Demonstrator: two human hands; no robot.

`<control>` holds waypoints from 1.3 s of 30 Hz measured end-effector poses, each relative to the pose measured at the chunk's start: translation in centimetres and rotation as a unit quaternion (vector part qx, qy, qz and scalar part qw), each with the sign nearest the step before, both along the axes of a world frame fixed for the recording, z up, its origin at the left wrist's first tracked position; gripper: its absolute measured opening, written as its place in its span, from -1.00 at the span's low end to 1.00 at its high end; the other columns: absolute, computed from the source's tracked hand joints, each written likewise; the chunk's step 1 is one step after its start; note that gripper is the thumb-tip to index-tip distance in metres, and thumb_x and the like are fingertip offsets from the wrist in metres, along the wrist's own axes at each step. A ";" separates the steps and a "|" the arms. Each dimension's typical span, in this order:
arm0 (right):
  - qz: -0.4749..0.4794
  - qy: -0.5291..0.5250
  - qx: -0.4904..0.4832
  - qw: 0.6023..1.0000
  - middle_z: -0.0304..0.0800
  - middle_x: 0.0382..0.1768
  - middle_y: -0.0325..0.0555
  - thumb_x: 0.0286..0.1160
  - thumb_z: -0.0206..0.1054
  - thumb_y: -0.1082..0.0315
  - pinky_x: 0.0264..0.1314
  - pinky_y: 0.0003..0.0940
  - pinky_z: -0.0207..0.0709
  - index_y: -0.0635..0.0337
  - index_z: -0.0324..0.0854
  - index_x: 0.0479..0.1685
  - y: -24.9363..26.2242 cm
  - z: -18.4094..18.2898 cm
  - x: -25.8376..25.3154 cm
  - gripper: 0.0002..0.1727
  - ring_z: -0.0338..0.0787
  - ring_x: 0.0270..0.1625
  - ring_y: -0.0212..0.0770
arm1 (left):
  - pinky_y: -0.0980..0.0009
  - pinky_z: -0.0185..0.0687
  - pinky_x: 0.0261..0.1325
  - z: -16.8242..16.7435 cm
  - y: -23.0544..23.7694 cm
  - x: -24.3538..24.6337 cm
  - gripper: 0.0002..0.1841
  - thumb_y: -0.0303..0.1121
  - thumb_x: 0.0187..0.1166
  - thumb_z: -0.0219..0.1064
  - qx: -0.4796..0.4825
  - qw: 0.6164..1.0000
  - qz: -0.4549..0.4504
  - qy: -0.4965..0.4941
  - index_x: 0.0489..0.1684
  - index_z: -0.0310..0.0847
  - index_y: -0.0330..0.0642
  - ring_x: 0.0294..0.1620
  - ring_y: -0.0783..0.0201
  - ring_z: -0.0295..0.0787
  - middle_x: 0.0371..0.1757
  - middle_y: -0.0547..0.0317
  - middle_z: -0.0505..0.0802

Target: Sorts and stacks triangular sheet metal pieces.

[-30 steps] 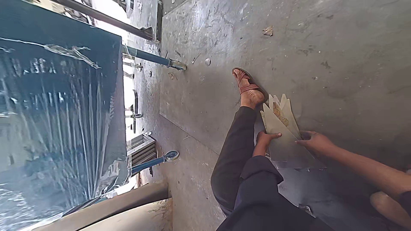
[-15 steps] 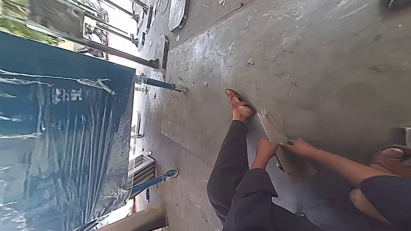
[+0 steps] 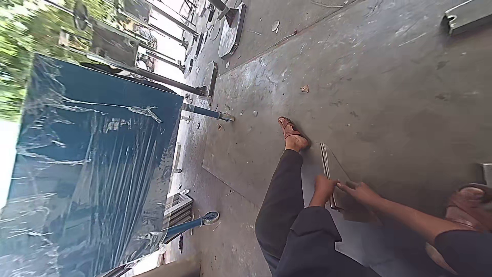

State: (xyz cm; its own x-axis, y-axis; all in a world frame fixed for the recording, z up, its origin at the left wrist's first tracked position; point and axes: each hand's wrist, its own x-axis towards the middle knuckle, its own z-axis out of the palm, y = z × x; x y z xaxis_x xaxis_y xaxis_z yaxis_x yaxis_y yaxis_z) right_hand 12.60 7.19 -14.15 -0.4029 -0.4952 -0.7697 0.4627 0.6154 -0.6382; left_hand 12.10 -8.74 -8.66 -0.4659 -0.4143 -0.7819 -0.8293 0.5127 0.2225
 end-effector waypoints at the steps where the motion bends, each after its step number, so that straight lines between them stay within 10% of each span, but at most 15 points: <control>1: -0.022 -0.033 -0.028 0.999 0.53 0.53 0.39 0.67 -0.01 -0.41 0.63 0.29 0.28 0.24 0.52 0.58 0.3 0.2 -0.2 -0.10 0.49 0.62 0.30 | -0.06 0.62 -0.06 1.4 1.2 -0.5 -0.69 -0.22 0.49 0.48 -0.021 0.999 -0.028 -0.015 -0.30 0.64 -0.37 -0.18 -0.02 0.73 -0.24 -0.15 0.77; 15: -0.245 -0.201 -0.066 0.946 0.58 0.58 0.12 0.81 -0.20 -0.31 0.61 0.16 0.35 0.22 0.44 0.63 0.4 1.8 0.3 -0.17 0.55 0.62 0.08 | -0.18 0.67 0.24 1.9 3.5 -2.5 -0.45 -0.07 0.55 0.38 -0.066 0.990 -0.078 -0.097 0.34 0.56 -0.34 0.29 -0.14 0.76 0.24 -0.25 0.79; 24: -0.237 -0.243 -0.124 0.932 0.66 0.49 0.08 0.77 -0.31 -0.39 0.47 0.11 0.52 0.11 0.41 0.66 1.1 2.0 0.0 -0.13 0.68 0.49 0.04 | -0.19 0.67 0.16 1.9 4.6 -3.2 -0.63 -0.15 0.61 0.29 -0.078 0.985 -0.116 -0.098 0.12 0.67 -0.30 0.25 -0.11 0.78 0.17 -0.19 0.82; 32: -0.229 -0.135 -0.069 0.962 0.51 0.54 0.33 0.58 0.25 -0.35 0.50 0.30 0.42 0.23 0.23 0.73 -0.9 -0.6 -4.1 -0.04 0.55 0.55 0.27 | -0.15 0.63 0.25 3.9 -0.3 -1.9 -0.67 -0.29 0.56 0.42 0.016 0.986 -0.165 -0.022 0.06 0.69 -0.42 0.15 -0.13 0.77 0.07 -0.29 0.81; 39: -0.179 -0.090 0.039 0.979 0.67 0.23 0.44 0.56 0.18 -0.43 0.37 0.29 0.49 0.53 0.55 0.29 -1.8 0.9 -2.8 -0.03 0.68 0.30 0.27 | -0.19 0.69 0.20 3.3 4.2 -1.1 -0.64 -0.17 0.73 0.16 -0.079 0.982 -0.164 -0.042 0.13 0.69 -0.30 0.26 -0.12 0.78 0.20 -0.21 0.81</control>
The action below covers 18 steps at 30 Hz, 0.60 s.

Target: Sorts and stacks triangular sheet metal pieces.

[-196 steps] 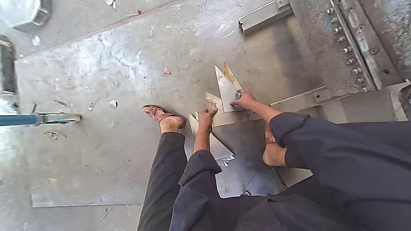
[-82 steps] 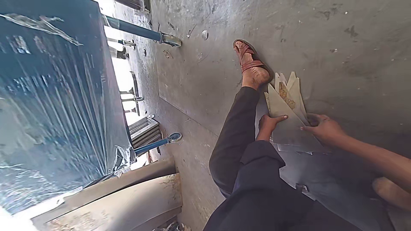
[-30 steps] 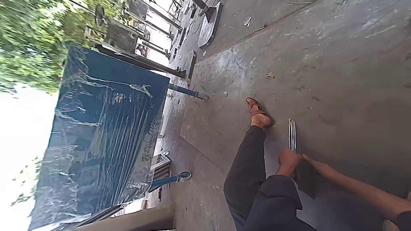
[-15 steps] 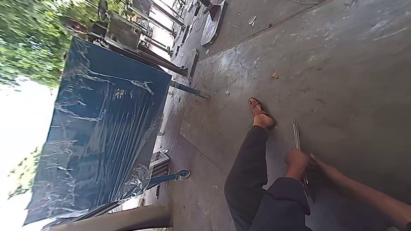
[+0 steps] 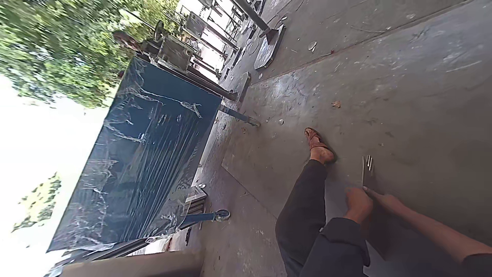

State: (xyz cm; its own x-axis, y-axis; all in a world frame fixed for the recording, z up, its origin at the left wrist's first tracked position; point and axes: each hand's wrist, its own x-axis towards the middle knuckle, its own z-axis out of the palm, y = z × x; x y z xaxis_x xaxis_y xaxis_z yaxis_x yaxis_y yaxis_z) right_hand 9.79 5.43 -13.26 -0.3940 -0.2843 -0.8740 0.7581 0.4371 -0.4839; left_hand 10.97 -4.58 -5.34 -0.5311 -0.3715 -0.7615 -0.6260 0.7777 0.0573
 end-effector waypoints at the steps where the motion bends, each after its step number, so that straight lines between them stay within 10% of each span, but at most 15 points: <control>1: 0.015 0.006 0.018 1.000 0.67 0.21 0.46 0.58 0.11 -0.45 0.34 0.30 0.47 0.54 0.58 0.23 0.5 -0.2 -0.1 -0.01 0.68 0.29 0.29 | -0.18 0.70 0.18 -0.3 0.7 -0.1 -0.63 -0.15 0.74 0.15 -0.007 1.000 0.016 0.001 0.13 0.68 -0.28 0.25 -0.11 0.79 0.18 -0.18 0.82; 8: 0.027 -0.009 -0.009 1.000 0.69 0.29 0.43 0.74 -0.13 -0.39 0.46 0.27 0.44 0.48 0.62 0.28 1.6 -1.0 0.5 -0.05 0.68 0.40 0.28 | -0.17 0.66 0.24 -1.9 0.9 -2.4 -0.52 0.01 0.73 0.16 -0.003 0.998 0.040 -0.047 0.21 0.68 -0.26 0.31 -0.10 0.76 0.26 -0.19 0.79; 18: -0.163 0.069 -0.133 0.975 0.51 0.51 0.30 0.28 0.64 -0.09 0.47 0.18 0.50 0.22 0.03 0.79 1.1 1.1 -1.6 0.14 0.60 0.49 0.16 | -0.19 0.67 0.07 1.7 -0.4 1.8 -0.73 -0.29 0.51 0.39 0.086 0.995 0.004 0.044 -0.04 0.72 -0.34 0.02 -0.13 0.80 -0.07 -0.22 0.83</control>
